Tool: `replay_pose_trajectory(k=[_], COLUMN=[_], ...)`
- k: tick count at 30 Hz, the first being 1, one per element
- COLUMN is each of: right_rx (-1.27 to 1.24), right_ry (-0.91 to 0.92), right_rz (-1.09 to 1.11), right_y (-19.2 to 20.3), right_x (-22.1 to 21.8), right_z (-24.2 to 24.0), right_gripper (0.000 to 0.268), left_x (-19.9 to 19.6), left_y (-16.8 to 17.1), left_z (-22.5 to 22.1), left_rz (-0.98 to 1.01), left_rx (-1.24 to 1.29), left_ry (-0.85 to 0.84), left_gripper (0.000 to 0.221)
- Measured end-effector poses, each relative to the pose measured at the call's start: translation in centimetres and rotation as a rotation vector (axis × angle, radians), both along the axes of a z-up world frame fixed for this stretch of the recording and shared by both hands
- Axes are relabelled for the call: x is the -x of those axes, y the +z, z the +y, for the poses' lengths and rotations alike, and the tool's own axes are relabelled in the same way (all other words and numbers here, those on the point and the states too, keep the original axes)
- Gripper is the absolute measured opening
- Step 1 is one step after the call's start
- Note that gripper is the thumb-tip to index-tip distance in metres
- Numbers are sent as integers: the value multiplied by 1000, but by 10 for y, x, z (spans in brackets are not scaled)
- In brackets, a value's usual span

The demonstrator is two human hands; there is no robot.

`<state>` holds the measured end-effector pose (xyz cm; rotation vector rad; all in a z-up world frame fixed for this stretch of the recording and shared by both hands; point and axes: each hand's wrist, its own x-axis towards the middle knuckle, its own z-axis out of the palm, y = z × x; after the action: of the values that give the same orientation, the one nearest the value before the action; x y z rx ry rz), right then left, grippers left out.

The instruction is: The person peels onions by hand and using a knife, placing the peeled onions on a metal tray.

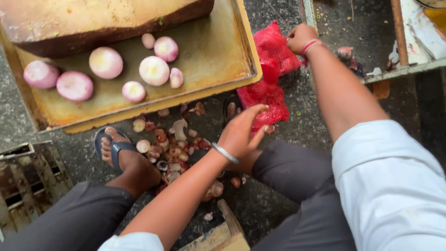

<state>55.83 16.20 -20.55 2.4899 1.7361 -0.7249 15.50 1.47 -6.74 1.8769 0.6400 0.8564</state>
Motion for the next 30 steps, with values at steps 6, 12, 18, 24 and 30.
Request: replay_pose_trajectory(k=[6,12,18,24,30], right_rx=[-205,-314,-44,110,196], right_ry=[-354,-360,-524,-514,11], right_rz=[-79,-41,368,513,88], right_y=[-49,-78,-88,-77,34], right_x=[5,-13,-7,7,-23], right_z=[14,17,-3,-4,20], right_gripper=[30,40,50,46,42], left_x=[3,7,8,3,-5], left_y=[1,3,-17,-11,8], left_z=[26,27,12,8,14], left_rz=[61,27,83,88,7], left_rx=[83,212,95,203,170], left_ry=[-2,124,248,233,184], left_gripper=[48,42,32,33,33])
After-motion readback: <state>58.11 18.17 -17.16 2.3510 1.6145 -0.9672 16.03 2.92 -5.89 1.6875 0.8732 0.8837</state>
